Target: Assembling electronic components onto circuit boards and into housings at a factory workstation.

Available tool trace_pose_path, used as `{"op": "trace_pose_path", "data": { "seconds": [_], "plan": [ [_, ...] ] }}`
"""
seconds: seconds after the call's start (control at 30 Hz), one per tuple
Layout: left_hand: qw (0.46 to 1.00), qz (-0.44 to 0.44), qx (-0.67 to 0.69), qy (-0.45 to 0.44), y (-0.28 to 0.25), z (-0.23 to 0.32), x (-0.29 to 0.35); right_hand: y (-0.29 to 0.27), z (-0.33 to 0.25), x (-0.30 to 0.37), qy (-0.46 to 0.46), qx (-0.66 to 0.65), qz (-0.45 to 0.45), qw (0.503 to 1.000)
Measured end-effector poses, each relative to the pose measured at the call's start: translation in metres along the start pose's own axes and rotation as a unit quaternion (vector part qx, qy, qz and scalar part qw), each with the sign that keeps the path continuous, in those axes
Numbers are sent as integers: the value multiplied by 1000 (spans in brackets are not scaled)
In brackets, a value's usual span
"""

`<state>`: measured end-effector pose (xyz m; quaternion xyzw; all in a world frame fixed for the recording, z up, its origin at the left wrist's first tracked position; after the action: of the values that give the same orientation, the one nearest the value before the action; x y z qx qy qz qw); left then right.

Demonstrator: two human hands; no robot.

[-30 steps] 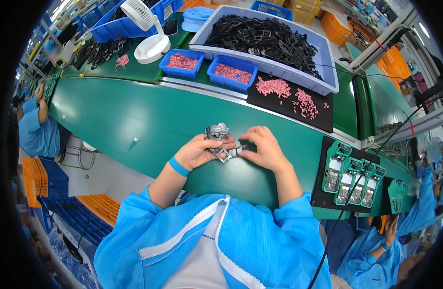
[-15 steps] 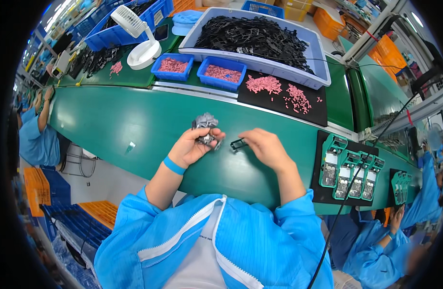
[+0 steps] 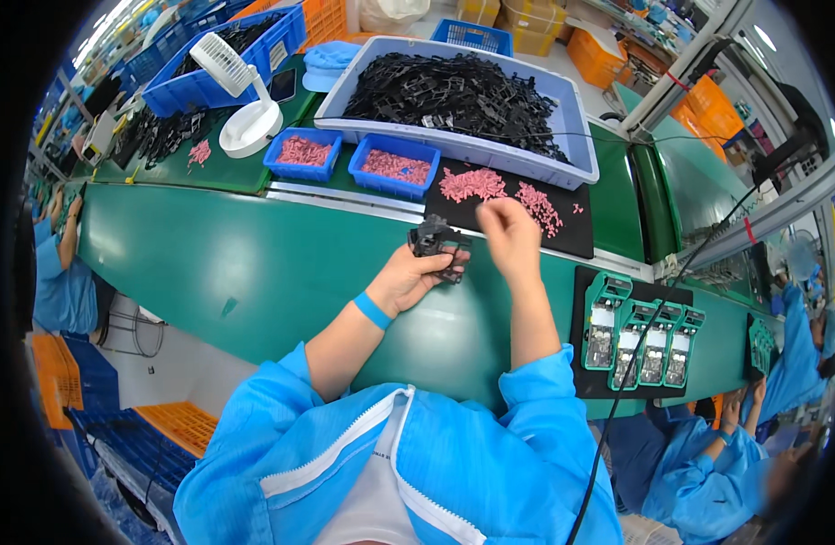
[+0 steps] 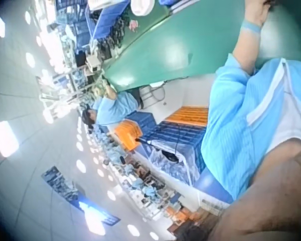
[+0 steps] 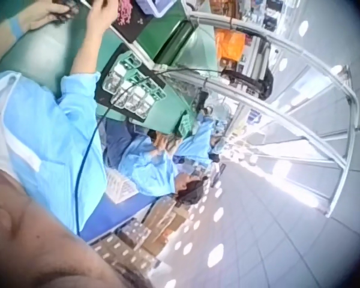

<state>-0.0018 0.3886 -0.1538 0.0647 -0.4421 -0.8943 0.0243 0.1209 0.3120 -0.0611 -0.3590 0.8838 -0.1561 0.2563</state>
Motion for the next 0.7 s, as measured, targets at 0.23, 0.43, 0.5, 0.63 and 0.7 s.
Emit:
{"op": "trace_pose_path", "data": {
  "seconds": [0.23, 0.43, 0.5, 0.63, 0.7],
  "plan": [
    [995, 84, 30, 53, -32, 10, 5, 6, 49, -13, 153, 296, -26, 943],
    [993, 99, 31, 56, -30, 16, 6, 19, 45, -20, 124, 388, -11, 913],
    [993, 106, 49, 35, -29, 15, 6, 21, 41, -19, 104, 397, -18, 912],
    [993, 116, 12, 33, -30, 14, 9, 38, -7, -22, -67, 278, -54, 957],
    [992, 117, -5, 38, -32, 16, 9, 53, -32, -19, -154, 191, -108, 963]
  ]
}}
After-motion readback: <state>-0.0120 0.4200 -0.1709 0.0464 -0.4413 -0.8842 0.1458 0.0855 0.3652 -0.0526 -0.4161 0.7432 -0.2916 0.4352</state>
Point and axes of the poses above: each hand's wrist, its own x-axis away from the middle knuckle, its own y-axis out of the palm, z = x × y, the point moved 9 cm from there along -x, towards the middle knuckle, and after that the axes turned 11 degrees about -z, right-handed, at the moved point
